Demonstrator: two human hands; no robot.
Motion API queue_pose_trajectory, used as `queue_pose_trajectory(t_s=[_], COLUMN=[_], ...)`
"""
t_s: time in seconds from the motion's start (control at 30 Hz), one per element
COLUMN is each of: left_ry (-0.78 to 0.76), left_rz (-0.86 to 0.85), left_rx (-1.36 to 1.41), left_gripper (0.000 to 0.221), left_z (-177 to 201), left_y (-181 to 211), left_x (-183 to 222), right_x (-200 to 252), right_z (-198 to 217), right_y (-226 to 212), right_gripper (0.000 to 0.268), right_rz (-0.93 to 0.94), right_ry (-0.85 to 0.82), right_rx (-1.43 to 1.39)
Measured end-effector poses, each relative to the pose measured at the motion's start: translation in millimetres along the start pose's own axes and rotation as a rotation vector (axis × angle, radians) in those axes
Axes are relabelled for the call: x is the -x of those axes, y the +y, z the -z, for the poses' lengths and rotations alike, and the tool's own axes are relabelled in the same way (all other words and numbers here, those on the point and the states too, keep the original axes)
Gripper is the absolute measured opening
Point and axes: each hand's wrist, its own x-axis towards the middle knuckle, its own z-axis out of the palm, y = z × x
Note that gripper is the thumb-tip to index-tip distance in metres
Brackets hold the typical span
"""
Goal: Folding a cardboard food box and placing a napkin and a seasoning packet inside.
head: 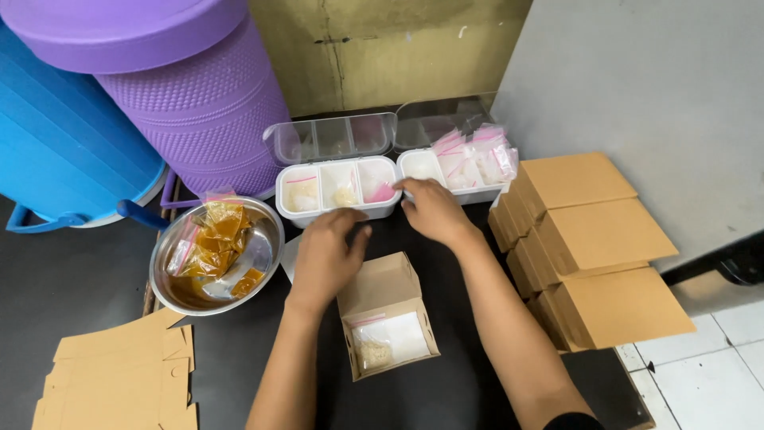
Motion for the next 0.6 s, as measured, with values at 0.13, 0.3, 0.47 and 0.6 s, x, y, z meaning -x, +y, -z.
queue_pose_trajectory(t_s=[0.13,0.3,0.47,0.6], left_ry=[0.055,-0.051,-0.141,-0.258], left_rz=[0.170,0.222,0.233,0.279], left_rx=[0.153,0.205,0.007,-0.074], left_gripper=[0.024,0.029,0.039,0.043], left_z=[33,26,-13,-31], left_y=[14,-10,-52,-65], left_x=[-15,-17,-22,-17], right_x=[-64,-101,-88,-70], right_z=[-38,-53,-48,-42], right_y=[24,37,24,5], right_gripper=[0.051,0.035,0.023,0.022], right_rz=[0.028,-0.010,-0.023,-0.043], right_ry=[-0.024,-0.190,-0.140,-0.042], right_rx=[0.133,0.347,0.175,0.023])
